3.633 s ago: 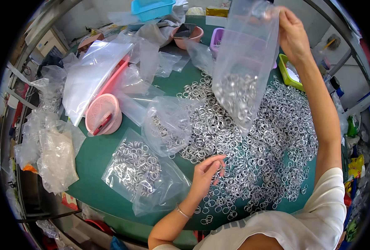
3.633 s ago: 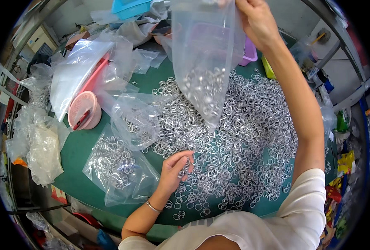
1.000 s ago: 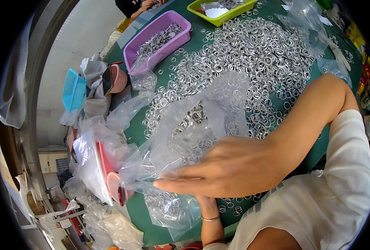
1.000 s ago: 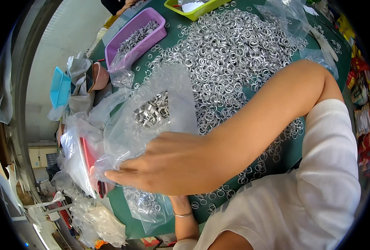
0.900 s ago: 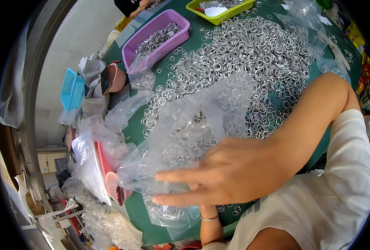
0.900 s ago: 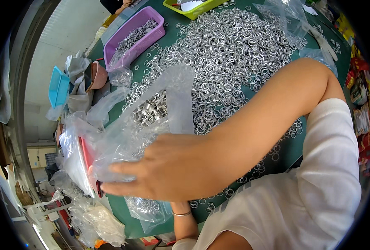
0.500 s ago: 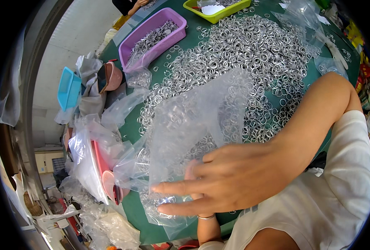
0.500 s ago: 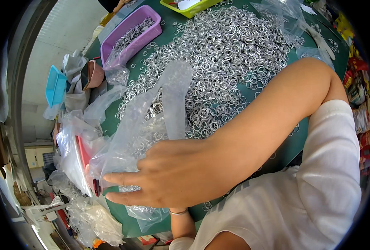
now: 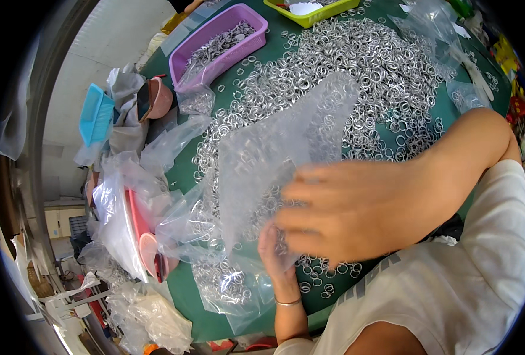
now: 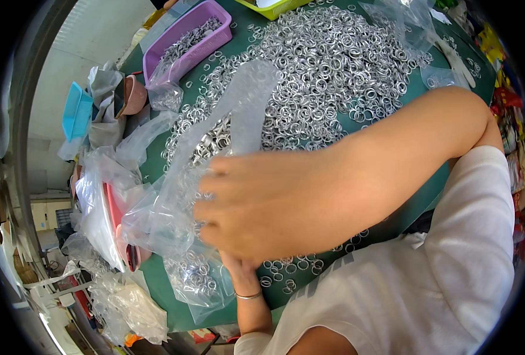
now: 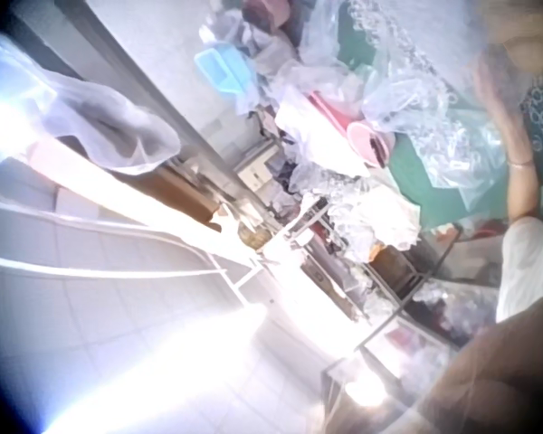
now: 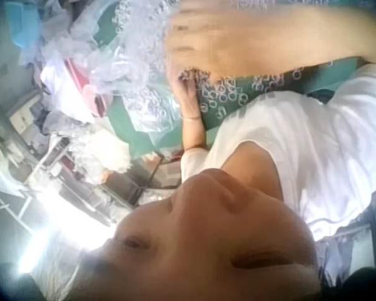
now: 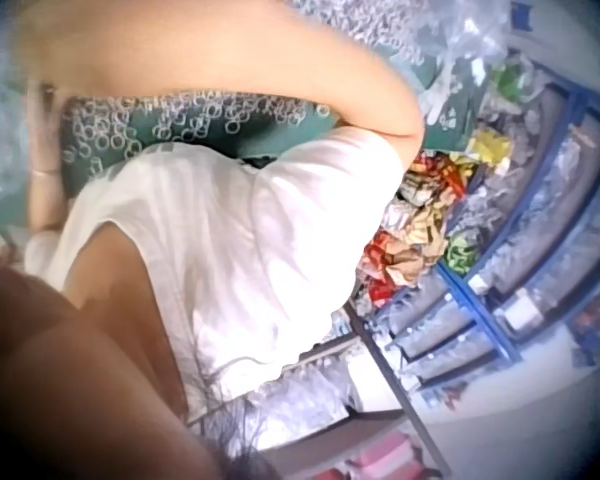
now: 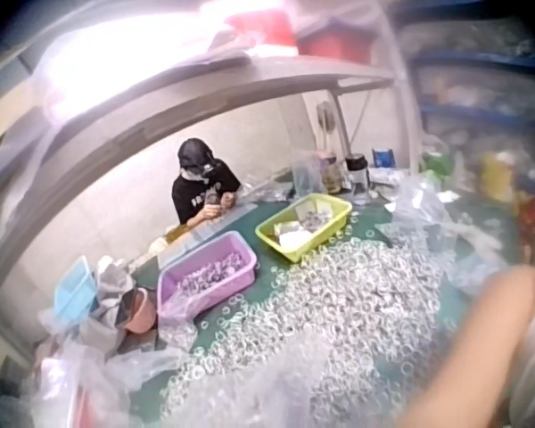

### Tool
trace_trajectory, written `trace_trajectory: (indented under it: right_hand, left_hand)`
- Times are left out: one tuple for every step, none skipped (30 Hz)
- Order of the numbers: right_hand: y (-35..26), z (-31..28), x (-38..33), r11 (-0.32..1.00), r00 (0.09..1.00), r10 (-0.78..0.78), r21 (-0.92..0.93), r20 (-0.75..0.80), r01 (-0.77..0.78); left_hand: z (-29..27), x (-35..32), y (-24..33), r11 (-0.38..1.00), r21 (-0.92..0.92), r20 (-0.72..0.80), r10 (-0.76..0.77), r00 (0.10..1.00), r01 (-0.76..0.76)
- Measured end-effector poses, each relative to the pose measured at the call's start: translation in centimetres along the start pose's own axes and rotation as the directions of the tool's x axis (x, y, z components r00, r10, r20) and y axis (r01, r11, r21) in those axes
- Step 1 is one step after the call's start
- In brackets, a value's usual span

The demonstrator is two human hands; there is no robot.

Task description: The person picks up small metal rings from a large pile on a green table and places them into clear plastic bags by hand.

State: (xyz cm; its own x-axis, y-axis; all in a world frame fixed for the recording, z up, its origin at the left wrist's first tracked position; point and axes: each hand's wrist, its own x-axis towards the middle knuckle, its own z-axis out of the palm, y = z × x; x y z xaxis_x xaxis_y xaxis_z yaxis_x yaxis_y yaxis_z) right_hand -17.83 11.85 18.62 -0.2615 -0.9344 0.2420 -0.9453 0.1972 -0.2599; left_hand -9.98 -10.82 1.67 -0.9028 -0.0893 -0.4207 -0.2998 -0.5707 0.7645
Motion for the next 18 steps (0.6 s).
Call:
trace_trajectory:
  right_hand:
    - [0.1, 0.0, -0.3, 0.995, 0.998, 0.048, -0.094, 0.046, -0.043]
    - [0.3, -0.2, -0.6, 0.979, 0.984, 0.116, -0.184, 0.135, -0.09]
    - [0.5, -0.6, -1.0, 0.953, 0.957, 0.189, -0.276, 0.218, -0.126]
    - [0.6, -0.9, -1.3, 0.918, 0.918, 0.266, -0.367, 0.293, -0.149]
    - [0.7, -1.2, -1.3, 0.921, 0.917, 0.27, -0.357, 0.295, -0.157]
    - [0.8, -1.5, -1.3, 0.924, 0.915, 0.274, -0.347, 0.297, -0.164]
    - [0.8, -1.7, -1.1, 0.925, 0.921, 0.271, -0.342, 0.282, -0.167]
    - [0.7, -2.0, -1.0, 0.924, 0.925, 0.272, -0.342, 0.264, -0.174]
    - [0.7, -2.4, -0.7, 0.921, 0.936, 0.267, -0.347, 0.229, -0.177]
    - [0.7, -2.5, -0.7, 0.921, 0.941, 0.26, -0.349, 0.218, -0.173]
    - [0.7, -2.7, -0.6, 0.919, 0.946, 0.251, -0.357, 0.205, -0.166]
    - [0.6, -2.7, -0.5, 0.92, 0.946, 0.242, -0.362, 0.215, -0.153]
    - [0.6, -2.7, -0.4, 0.926, 0.953, 0.22, -0.351, 0.206, -0.138]
    - [0.5, -2.7, -0.3, 0.932, 0.961, 0.196, -0.342, 0.193, -0.122]
    - [0.4, -2.6, -0.2, 0.943, 0.974, 0.16, -0.317, 0.159, -0.104]
    - [0.2, -2.5, -0.2, 0.947, 0.983, 0.131, -0.309, 0.132, -0.084]
    - [0.1, -2.4, -0.1, 0.951, 0.989, 0.102, -0.304, 0.105, -0.066]
    - [0.0, -2.3, -0.1, 0.948, 0.993, 0.079, -0.315, 0.086, -0.048]
  left_hand:
    - [0.2, -0.1, 0.0, 1.0, -0.027, -0.042, 0.008, 0.999, -0.009]
    - [0.0, 0.1, 0.3, 1.0, -0.003, 0.038, 0.006, 0.999, -0.006]
    - [0.0, 0.2, 0.2, 1.0, 0.013, 0.016, 0.006, 1.0, -0.006]
    - [0.1, 0.2, 0.1, 1.0, 0.029, -0.006, 0.005, 1.0, -0.005]
    - [0.2, 0.1, 0.2, 0.999, 0.043, -0.026, 0.011, 1.0, -0.01]
    - [0.4, 0.0, 0.3, 0.998, 0.054, -0.031, 0.022, 0.999, -0.021]
    - [0.1, -0.1, 0.2, 0.999, 0.035, -0.019, 0.018, 1.0, -0.017]
    - [-0.2, 0.1, 0.1, 1.0, 0.016, 0.0, 0.015, 1.0, -0.015]
    - [-0.3, 0.2, 0.1, 1.0, -0.004, 0.019, 0.014, 1.0, -0.014]
    - [-0.3, 0.2, 0.1, 0.999, -0.05, 0.043, 0.007, 0.999, -0.005]
    - [-0.2, 0.3, 0.1, 0.998, -0.061, 0.051, 0.005, 0.999, -0.002]
    - [-0.3, 0.4, 0.1, 0.997, -0.074, 0.058, 0.004, 0.998, 0.0]
    - [-0.3, 0.5, 0.1, 0.996, -0.087, 0.065, 0.004, 0.998, 0.002]
    - [-0.4, 0.5, 0.1, 0.996, -0.086, 0.069, 0.01, 0.998, -0.004]
    - [-0.4, 0.6, 0.1, 0.996, -0.086, 0.073, 0.017, 0.997, -0.011]
    - [-0.5, 0.6, 0.1, 0.996, -0.086, 0.078, 0.024, 0.997, -0.017]
    - [-0.7, 0.5, 0.1, 0.997, -0.075, 0.058, 0.019, 0.998, -0.015]
    - [-0.8, 0.4, 0.1, 0.998, -0.064, 0.038, 0.015, 0.999, -0.013]
